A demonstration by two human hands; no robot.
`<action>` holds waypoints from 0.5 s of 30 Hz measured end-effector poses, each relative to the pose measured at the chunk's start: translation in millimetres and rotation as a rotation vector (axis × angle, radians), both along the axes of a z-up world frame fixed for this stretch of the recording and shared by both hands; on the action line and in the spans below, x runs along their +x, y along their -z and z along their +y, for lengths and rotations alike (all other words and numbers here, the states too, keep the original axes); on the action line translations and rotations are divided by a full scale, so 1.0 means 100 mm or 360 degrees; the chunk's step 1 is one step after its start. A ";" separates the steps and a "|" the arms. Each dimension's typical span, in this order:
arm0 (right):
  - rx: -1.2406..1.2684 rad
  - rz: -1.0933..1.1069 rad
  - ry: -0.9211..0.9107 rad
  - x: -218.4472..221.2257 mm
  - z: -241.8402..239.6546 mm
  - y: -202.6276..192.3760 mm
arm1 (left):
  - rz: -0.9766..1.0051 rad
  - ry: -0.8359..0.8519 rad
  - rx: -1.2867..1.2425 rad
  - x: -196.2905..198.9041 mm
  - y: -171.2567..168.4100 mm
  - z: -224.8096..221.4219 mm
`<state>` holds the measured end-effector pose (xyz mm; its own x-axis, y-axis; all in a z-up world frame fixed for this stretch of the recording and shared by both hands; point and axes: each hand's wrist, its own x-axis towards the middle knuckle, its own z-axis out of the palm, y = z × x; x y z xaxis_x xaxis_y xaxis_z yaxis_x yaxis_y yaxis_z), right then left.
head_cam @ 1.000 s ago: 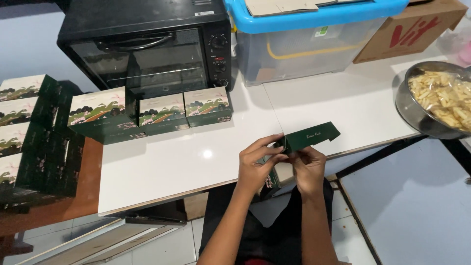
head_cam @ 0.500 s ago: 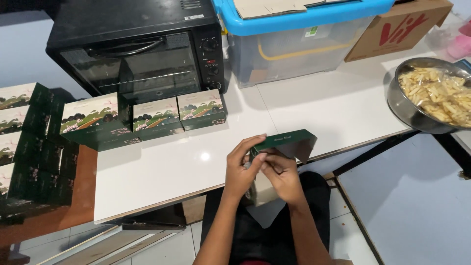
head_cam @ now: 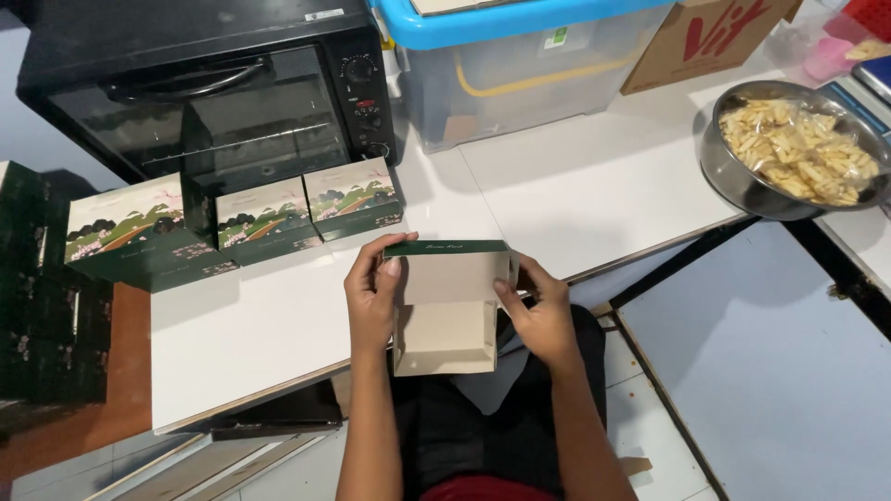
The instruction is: Assembling a cardboard box by folding and tucking flaps.
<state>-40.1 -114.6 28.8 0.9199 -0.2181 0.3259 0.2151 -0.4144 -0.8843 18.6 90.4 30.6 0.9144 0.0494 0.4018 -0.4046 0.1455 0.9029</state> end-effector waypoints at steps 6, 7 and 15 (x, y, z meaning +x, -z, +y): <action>-0.0008 -0.0337 0.0546 0.28 -0.13 0.67 | -0.0414 -0.1032 0.0380 -0.11 0.06 -0.30; -0.0009 -0.0339 0.0555 0.24 -0.06 0.57 | -0.0416 -0.1023 0.0378 -0.15 0.11 -0.39; -0.0047 -0.0869 0.0657 0.19 0.11 0.54 | -0.0198 -0.0357 0.0458 -0.38 -0.24 -0.94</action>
<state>-21.1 -103.8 -25.1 0.4655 -0.4996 0.7306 0.4463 -0.5803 -0.6812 -19.2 -3.8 54.2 0.8369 0.1120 0.5358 -0.5068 -0.2113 0.8357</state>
